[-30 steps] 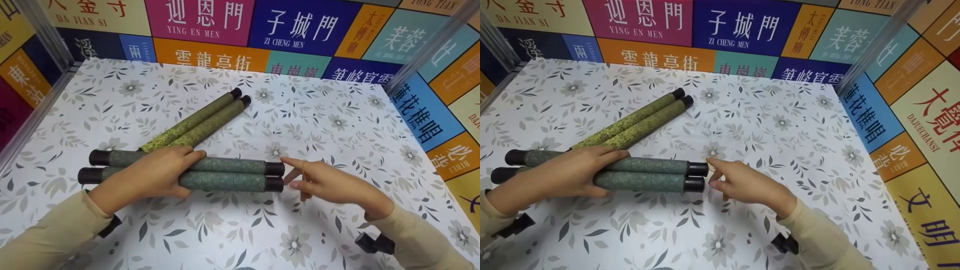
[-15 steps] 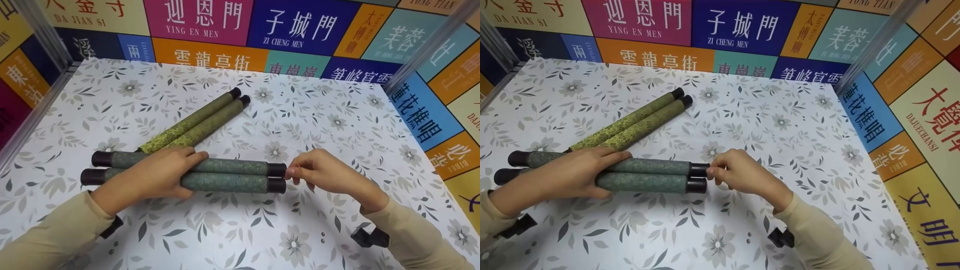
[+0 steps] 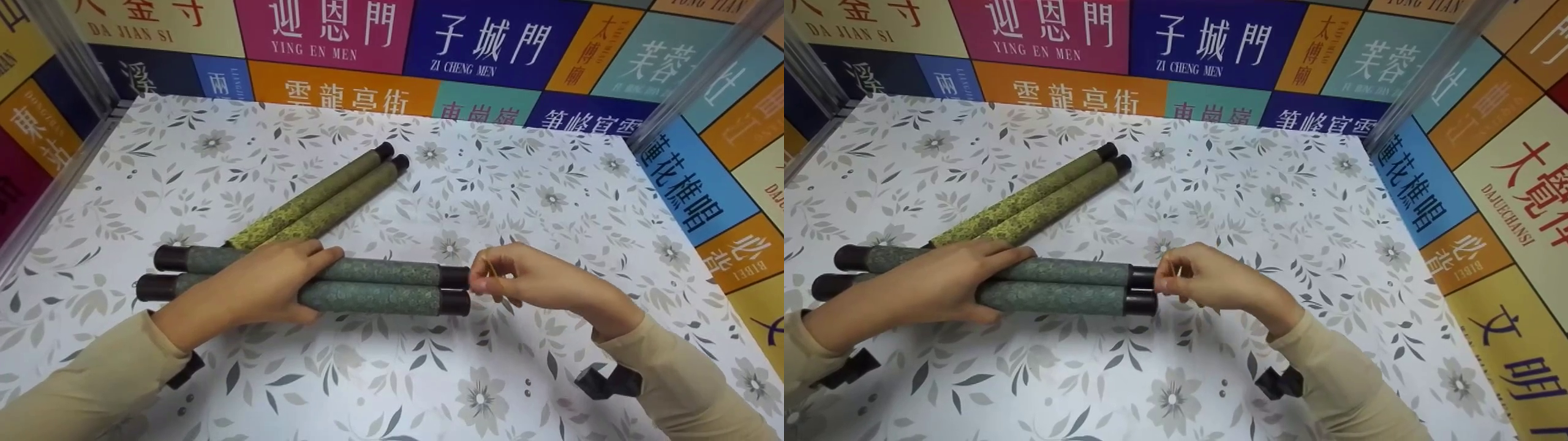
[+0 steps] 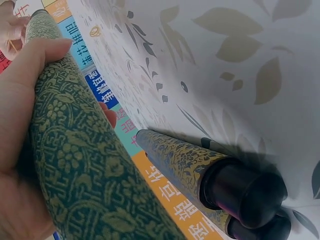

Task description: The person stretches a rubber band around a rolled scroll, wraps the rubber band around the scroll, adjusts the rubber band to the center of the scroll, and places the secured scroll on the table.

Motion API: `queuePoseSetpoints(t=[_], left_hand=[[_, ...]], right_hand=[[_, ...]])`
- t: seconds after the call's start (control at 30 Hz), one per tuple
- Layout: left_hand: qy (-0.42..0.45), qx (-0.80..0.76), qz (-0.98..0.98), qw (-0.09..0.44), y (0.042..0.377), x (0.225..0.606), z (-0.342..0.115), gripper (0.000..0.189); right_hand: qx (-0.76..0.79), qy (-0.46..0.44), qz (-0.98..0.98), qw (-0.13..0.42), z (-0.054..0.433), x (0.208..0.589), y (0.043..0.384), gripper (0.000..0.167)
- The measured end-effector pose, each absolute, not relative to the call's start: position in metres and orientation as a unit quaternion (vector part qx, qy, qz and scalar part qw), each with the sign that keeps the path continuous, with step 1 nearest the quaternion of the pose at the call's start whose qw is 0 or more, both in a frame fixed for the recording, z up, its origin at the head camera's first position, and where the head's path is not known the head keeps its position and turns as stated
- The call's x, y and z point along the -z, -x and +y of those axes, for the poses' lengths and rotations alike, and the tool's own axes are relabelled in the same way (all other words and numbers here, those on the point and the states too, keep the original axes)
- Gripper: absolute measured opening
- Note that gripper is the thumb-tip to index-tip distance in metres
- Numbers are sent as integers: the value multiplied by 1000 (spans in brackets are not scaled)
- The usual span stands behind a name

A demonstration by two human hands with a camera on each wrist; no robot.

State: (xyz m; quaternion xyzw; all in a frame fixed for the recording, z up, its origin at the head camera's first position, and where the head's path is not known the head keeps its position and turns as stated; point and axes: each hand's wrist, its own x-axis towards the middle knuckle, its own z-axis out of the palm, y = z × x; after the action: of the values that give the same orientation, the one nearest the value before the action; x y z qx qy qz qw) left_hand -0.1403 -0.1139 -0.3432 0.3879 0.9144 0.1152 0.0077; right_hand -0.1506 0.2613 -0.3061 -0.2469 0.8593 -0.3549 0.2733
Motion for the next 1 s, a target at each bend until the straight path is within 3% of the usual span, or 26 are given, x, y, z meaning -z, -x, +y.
queuePoseSetpoints(t=[0.1,0.27,0.33,0.53,0.73,0.83,0.93,1.0], left_hand=[[-389,-111,915,5,140,344,-114,78],[-382,-109,918,9,140,344,-113,80],[-381,-109,918,12,140,343,-112,80],[-387,-109,915,11,141,344,-112,78],[-386,-116,915,9,141,343,-113,77],[-383,-113,917,11,141,343,-113,78],[-383,-113,917,17,140,343,-113,79],[-381,-113,918,20,139,343,-113,80]], right_hand=[[355,235,856,294,264,304,152,25],[277,193,919,205,256,301,146,20],[256,218,926,172,252,300,143,13],[251,285,905,190,251,293,139,26],[221,228,939,129,247,291,137,13],[242,259,920,167,247,294,137,20],[293,272,883,247,250,295,138,32],[295,255,887,247,252,295,140,31]])
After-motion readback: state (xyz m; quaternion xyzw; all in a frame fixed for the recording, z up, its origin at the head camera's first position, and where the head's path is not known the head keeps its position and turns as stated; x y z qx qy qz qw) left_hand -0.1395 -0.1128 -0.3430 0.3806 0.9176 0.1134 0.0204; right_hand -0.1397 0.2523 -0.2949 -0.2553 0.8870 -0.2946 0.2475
